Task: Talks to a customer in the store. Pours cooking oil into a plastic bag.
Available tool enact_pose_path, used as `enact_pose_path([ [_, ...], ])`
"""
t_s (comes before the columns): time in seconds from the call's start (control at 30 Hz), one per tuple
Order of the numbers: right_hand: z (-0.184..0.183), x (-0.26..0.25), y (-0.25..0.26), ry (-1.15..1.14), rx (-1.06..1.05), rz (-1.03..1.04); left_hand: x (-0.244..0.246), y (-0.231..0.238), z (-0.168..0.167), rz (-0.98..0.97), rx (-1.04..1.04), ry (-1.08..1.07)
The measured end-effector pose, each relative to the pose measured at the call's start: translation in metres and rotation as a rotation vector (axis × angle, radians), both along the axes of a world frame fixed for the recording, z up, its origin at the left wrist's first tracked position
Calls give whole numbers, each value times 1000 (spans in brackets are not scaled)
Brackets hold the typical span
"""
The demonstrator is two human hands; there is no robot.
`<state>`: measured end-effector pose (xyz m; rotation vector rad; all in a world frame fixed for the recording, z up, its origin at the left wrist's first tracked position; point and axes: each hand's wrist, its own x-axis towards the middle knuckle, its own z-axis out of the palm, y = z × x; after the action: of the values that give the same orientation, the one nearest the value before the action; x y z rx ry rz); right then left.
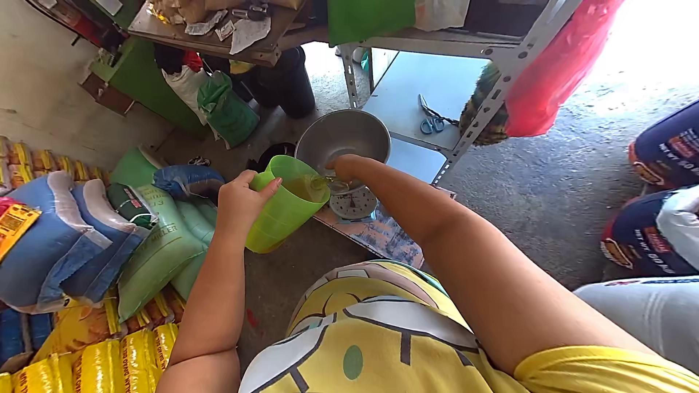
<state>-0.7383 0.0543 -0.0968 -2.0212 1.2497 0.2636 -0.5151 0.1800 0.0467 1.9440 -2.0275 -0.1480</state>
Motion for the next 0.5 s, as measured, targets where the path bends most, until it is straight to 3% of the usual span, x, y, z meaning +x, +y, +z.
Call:
enact_pose_path([
  [0.5, -11, -1, -7, 16, 6, 12, -1, 1, -2, 12, -6, -16],
])
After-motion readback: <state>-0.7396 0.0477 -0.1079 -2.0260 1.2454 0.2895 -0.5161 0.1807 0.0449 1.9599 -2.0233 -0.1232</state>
